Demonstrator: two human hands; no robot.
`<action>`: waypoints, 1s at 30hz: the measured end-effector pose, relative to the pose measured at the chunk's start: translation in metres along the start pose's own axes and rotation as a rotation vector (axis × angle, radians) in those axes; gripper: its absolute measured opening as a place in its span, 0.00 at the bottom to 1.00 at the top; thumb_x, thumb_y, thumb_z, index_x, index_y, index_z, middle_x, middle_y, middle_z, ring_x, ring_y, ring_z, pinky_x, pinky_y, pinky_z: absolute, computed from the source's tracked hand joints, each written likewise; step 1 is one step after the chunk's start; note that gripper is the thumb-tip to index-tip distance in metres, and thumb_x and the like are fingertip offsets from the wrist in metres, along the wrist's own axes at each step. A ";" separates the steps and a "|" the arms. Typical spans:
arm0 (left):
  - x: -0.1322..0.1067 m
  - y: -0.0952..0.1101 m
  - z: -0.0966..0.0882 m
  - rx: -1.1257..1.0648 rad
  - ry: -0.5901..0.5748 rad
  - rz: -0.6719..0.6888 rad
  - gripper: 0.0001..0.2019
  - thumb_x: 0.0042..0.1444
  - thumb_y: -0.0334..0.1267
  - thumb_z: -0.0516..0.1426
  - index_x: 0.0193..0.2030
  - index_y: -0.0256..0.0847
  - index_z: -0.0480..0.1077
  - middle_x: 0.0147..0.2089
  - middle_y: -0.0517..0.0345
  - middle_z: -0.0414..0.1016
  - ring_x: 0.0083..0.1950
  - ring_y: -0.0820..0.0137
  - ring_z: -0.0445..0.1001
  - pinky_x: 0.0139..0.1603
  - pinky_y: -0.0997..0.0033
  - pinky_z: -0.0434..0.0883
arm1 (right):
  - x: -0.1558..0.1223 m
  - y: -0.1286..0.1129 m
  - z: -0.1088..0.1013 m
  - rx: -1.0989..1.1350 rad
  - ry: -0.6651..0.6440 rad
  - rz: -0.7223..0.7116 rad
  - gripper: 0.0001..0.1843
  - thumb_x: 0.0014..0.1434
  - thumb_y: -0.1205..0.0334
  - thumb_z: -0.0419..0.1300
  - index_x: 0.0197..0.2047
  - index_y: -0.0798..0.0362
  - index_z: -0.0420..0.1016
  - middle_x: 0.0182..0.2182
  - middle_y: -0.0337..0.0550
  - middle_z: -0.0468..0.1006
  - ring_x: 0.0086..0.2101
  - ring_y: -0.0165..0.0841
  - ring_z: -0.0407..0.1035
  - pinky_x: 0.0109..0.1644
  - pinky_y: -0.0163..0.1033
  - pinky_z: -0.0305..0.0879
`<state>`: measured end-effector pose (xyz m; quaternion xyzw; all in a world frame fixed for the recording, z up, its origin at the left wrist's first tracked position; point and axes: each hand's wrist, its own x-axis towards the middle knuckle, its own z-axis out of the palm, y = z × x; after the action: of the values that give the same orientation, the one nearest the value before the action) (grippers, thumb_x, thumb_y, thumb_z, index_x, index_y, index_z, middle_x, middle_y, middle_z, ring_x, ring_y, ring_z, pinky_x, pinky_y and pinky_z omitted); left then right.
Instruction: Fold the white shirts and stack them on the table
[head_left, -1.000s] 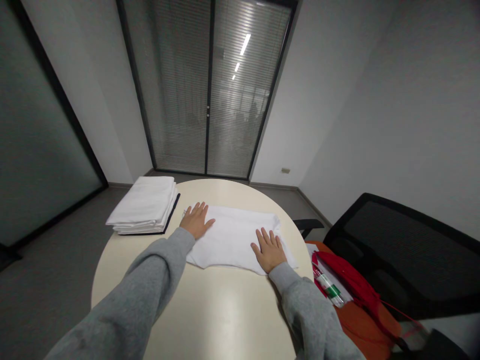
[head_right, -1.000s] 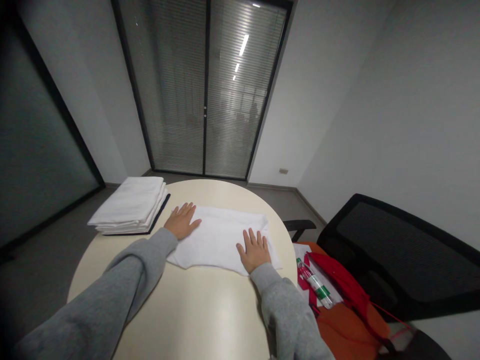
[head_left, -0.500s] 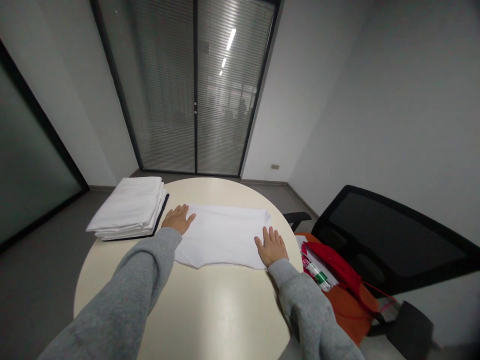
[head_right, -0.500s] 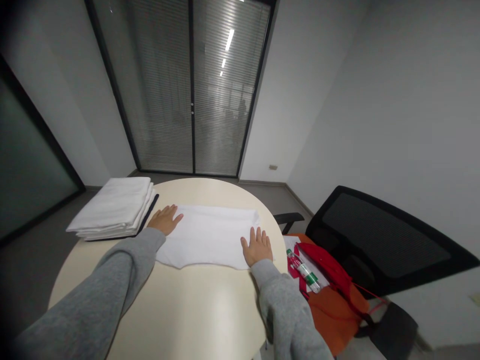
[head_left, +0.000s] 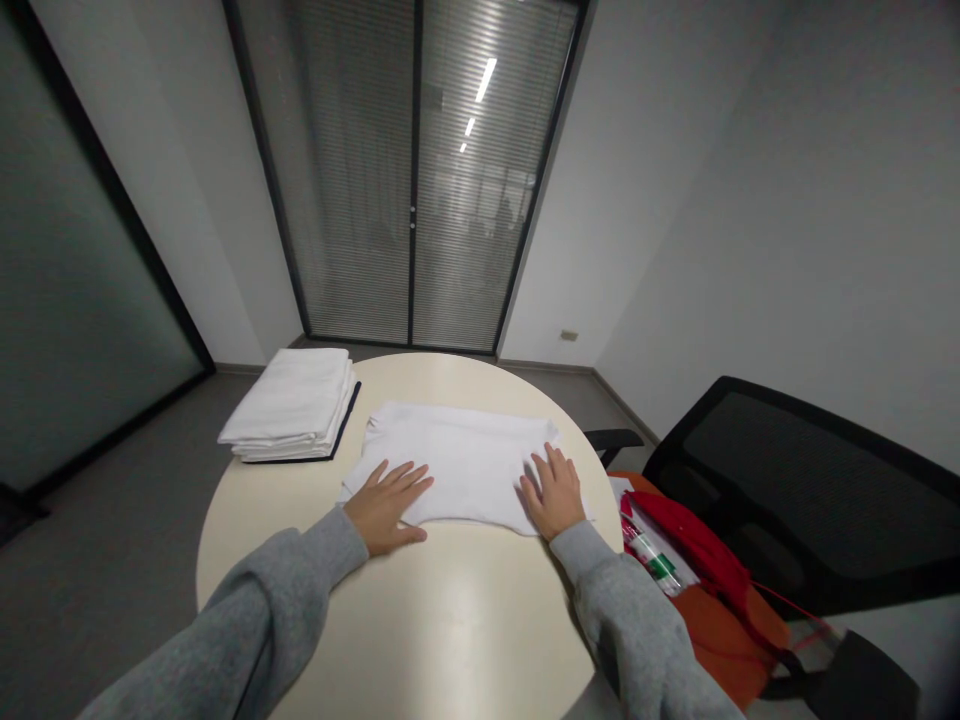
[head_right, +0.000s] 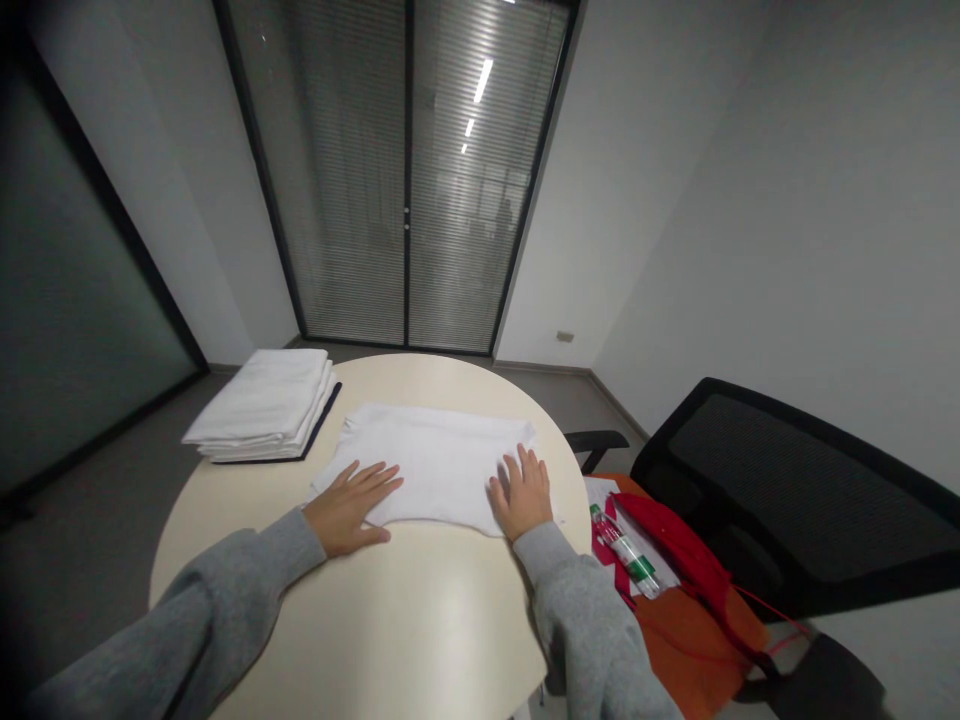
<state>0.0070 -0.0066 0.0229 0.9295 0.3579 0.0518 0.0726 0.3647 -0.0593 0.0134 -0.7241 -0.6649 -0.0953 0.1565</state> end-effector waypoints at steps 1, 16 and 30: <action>-0.001 0.000 0.000 -0.008 -0.008 -0.016 0.36 0.63 0.59 0.55 0.75 0.52 0.57 0.77 0.54 0.56 0.77 0.55 0.54 0.76 0.41 0.47 | -0.005 -0.008 -0.006 0.023 -0.030 -0.105 0.32 0.69 0.47 0.47 0.67 0.57 0.68 0.73 0.55 0.55 0.72 0.50 0.44 0.74 0.57 0.36; 0.074 -0.022 -0.125 0.304 0.111 0.099 0.17 0.73 0.50 0.48 0.59 0.49 0.71 0.46 0.51 0.80 0.49 0.60 0.78 0.47 0.63 0.70 | 0.050 -0.035 -0.085 -0.294 -0.257 -0.180 0.25 0.64 0.68 0.51 0.63 0.48 0.69 0.51 0.50 0.81 0.46 0.43 0.75 0.51 0.43 0.61; -0.017 -0.052 -0.045 0.274 0.188 0.370 0.13 0.63 0.24 0.53 0.48 0.43 0.73 0.45 0.52 0.78 0.46 0.63 0.72 0.49 0.63 0.66 | -0.012 0.040 -0.051 -0.118 -0.058 -0.729 0.22 0.63 0.74 0.53 0.57 0.53 0.76 0.51 0.51 0.79 0.48 0.43 0.69 0.56 0.49 0.60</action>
<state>-0.0467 0.0246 0.0578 0.9714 0.1908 0.1014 -0.0986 0.4069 -0.0910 0.0525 -0.4498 -0.8768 -0.1622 0.0514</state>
